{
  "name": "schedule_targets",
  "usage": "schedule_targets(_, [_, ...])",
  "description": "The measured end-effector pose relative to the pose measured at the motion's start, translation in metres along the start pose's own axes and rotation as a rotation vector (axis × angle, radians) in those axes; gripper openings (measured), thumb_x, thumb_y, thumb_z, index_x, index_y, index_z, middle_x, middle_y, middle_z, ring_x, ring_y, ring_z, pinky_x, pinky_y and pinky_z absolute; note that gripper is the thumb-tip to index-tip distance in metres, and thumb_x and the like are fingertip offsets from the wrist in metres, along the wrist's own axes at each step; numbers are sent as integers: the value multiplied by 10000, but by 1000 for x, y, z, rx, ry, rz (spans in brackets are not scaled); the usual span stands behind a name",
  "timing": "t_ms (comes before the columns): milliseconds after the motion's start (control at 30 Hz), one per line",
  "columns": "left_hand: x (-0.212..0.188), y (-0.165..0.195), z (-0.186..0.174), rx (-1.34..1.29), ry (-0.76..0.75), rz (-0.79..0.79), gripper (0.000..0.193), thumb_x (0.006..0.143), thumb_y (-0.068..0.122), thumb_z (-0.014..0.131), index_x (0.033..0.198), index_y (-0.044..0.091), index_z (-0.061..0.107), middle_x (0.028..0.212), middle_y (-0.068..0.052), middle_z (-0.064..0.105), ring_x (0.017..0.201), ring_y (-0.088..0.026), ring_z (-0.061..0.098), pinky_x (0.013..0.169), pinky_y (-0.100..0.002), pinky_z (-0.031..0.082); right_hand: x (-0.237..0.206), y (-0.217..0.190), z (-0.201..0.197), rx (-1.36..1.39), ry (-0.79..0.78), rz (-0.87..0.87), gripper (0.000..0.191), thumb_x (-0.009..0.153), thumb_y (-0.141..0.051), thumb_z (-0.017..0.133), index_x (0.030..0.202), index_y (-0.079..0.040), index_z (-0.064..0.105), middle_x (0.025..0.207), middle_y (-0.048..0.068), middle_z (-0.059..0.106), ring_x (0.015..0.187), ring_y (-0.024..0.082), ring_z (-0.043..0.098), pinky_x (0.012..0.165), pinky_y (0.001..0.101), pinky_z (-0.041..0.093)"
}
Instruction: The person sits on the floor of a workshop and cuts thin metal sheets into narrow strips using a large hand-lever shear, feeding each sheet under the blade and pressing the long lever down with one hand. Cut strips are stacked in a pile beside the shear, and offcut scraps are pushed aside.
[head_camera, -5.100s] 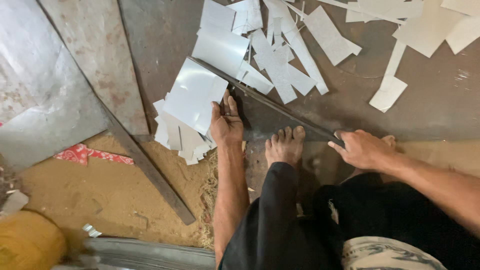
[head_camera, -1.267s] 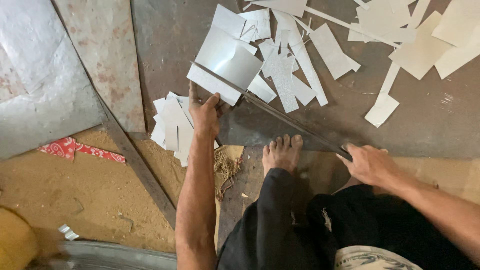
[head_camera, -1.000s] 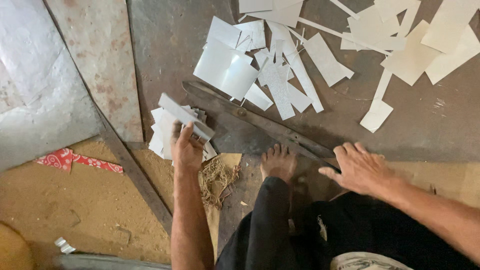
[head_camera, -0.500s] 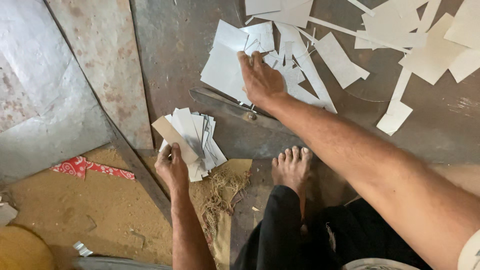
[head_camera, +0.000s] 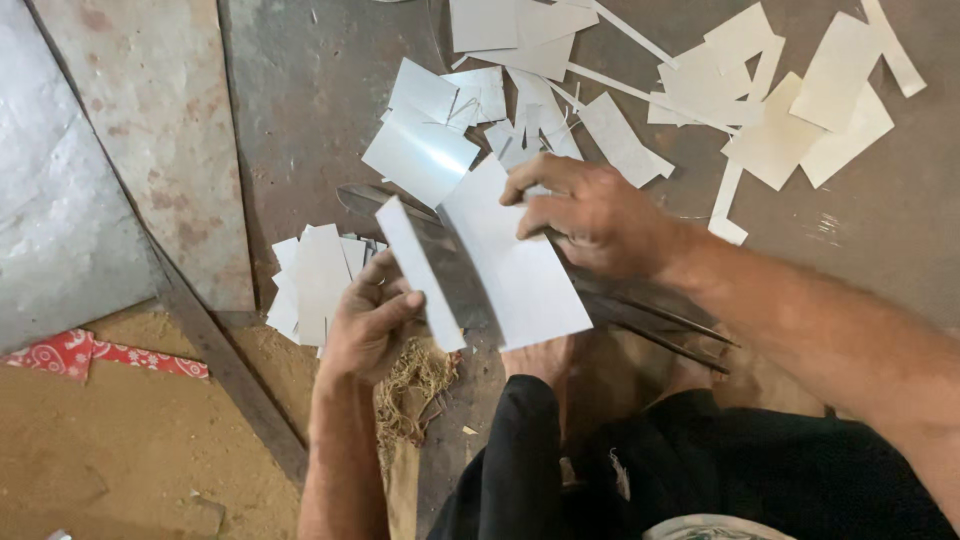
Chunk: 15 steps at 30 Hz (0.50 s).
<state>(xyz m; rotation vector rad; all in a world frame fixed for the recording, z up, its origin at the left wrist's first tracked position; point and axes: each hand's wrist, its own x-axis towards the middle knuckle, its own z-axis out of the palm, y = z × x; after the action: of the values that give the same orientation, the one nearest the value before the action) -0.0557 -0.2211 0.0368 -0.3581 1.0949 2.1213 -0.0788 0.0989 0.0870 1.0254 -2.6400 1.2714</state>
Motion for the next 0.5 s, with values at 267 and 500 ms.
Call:
schedule_targets(267, [-2,-27,85,56,-113,-21,739,870,-32,690,1538,-9,376,1199,-151,739,972,-214,762,734,-348,689,-26,-55,-28,-181,97,43,204,837,-2,773,966,-121,669,1238,68,633,1230,320,664,1003,398,602])
schedule_targets(500, [4,-32,92,516,174,231,873,912,-41,656,1625,51,159,1108,-231,757,902,-239,772,661,-325,668,-28,-49,-33,-150,-29,223,312,923,81,633,1176,-95,679,1456,239,491,1289,386,591,853,364,644])
